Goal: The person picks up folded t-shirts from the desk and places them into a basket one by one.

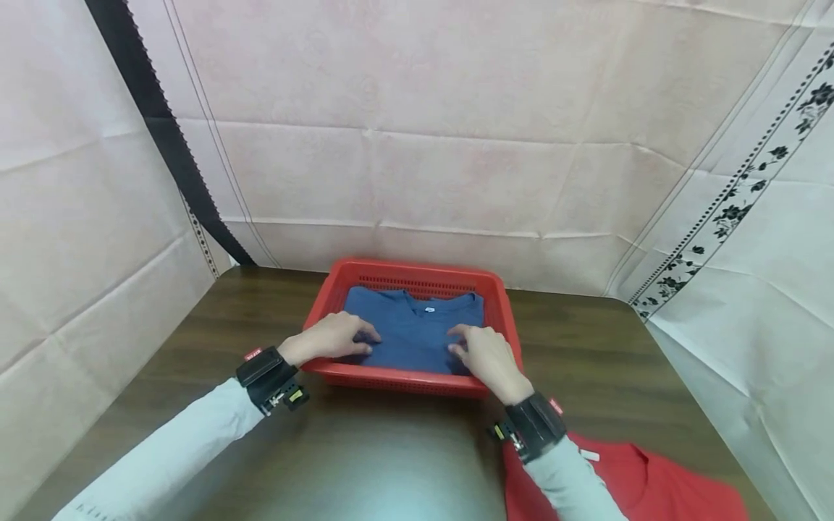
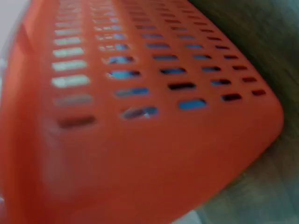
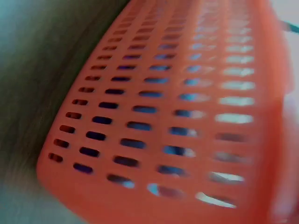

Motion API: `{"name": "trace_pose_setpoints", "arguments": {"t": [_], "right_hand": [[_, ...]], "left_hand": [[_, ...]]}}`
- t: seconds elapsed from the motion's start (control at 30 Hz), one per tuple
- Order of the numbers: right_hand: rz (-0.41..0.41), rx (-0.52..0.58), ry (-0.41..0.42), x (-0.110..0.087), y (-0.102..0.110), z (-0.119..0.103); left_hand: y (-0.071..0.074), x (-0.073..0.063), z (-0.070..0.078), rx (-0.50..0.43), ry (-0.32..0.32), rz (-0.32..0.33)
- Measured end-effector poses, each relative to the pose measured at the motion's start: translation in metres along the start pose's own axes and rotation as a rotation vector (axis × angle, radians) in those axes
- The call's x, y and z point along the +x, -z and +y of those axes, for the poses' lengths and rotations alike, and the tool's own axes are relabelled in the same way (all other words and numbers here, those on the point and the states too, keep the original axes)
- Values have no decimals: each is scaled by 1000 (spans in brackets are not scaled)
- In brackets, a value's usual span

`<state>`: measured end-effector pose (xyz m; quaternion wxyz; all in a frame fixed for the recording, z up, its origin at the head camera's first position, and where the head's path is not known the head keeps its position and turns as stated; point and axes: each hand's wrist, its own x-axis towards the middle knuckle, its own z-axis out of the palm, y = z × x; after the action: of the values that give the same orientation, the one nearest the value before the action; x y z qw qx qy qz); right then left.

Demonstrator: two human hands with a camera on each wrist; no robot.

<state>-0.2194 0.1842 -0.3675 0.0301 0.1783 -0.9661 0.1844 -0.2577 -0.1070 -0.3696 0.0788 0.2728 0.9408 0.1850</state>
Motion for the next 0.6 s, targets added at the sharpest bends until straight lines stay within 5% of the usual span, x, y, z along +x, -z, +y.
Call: {"name": "trace_pose_setpoints", "arguments": {"t": [0.13, 0.23, 0.3, 0.4, 0.6], "right_hand": [[280, -68, 33, -31, 12, -5], [410, -132, 28, -62, 22, -1], [465, -172, 0, -85, 28, 7], [478, -208, -103, -121, 36, 29], [301, -255, -389, -195, 48, 104]], "left_hand": [[3, -15, 28, -91, -25, 318], [2, -35, 61, -204, -101, 445], [-3, -47, 83, -294, -154, 442], [-20, -57, 107, -404, -205, 356], [-69, -49, 136, -536, -199, 162]]}}
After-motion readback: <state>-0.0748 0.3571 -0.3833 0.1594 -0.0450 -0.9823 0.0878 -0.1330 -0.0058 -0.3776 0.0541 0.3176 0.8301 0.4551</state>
